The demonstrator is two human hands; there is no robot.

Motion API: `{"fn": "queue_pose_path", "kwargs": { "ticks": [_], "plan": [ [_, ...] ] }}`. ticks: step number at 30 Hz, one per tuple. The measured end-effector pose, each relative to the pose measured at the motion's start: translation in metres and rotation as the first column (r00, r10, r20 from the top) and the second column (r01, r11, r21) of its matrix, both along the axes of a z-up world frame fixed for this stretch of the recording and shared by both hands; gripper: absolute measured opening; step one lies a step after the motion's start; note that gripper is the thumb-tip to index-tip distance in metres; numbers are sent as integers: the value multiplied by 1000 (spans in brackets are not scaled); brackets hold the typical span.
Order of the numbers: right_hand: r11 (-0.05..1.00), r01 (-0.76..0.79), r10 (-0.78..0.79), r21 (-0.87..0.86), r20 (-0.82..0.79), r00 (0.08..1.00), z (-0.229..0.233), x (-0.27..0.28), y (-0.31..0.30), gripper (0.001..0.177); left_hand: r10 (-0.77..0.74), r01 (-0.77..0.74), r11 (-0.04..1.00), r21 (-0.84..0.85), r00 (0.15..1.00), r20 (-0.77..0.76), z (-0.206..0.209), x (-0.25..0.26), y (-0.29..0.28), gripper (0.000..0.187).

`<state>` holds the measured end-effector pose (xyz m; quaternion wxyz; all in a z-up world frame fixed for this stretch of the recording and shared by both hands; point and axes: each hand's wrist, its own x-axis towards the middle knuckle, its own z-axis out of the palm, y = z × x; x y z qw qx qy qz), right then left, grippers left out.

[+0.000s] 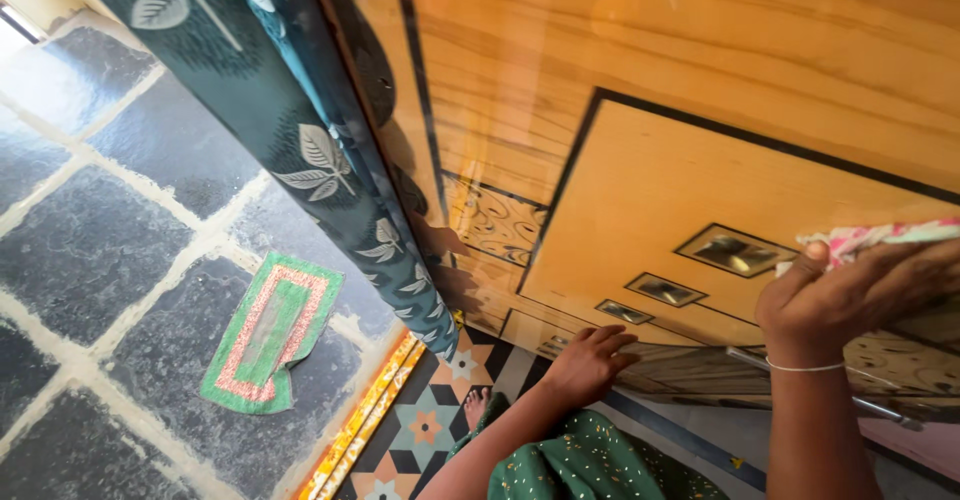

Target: The person wipes the surface and metal latch of a wooden door using a small cloth. They clean the door panel and the latch area repeatedly, then open the door to continue wiping the latch mechanism.

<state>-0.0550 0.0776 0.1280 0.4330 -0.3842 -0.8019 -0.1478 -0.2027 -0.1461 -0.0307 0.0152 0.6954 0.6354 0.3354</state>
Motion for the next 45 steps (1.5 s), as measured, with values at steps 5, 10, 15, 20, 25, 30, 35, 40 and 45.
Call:
{"fn": "queue_pose_path", "kwargs": {
  "ticks": [5,10,15,20,25,30,35,40,45],
  "plan": [
    [996,-42,40,83,29,999,-2,-72,-31,72,9,-15,988,156,999,39,37,-56,-25,47],
    [990,-130,122,47,146,982,-9,-137,-81,73,197,-210,872,441,977,76,87,-97,-42,44],
    [957,-291,291,-2,59,955,2,-159,-120,65,2,-48,853,519,996,88,120,-118,-36,58],
    [974,-190,185,123,55,981,36,-145,-127,30,-50,69,895,440,997,-55,119,-121,-1,67],
    [954,-260,290,145,-253,923,73,-128,-135,23,11,47,787,615,996,-91,116,-110,27,65],
    [925,-377,374,43,-268,888,97,-117,-137,20,51,105,769,630,973,-225,135,-94,53,66],
    [742,-619,382,-257,-596,706,99,-93,-127,21,150,15,877,481,941,-303,159,-76,82,54],
    [915,-396,402,74,-231,886,90,-32,-97,26,469,-106,739,666,790,-395,191,-77,100,51],
    [986,-48,35,160,82,996,88,58,-16,64,634,-239,605,760,721,-278,249,-106,92,48]
  ]
}}
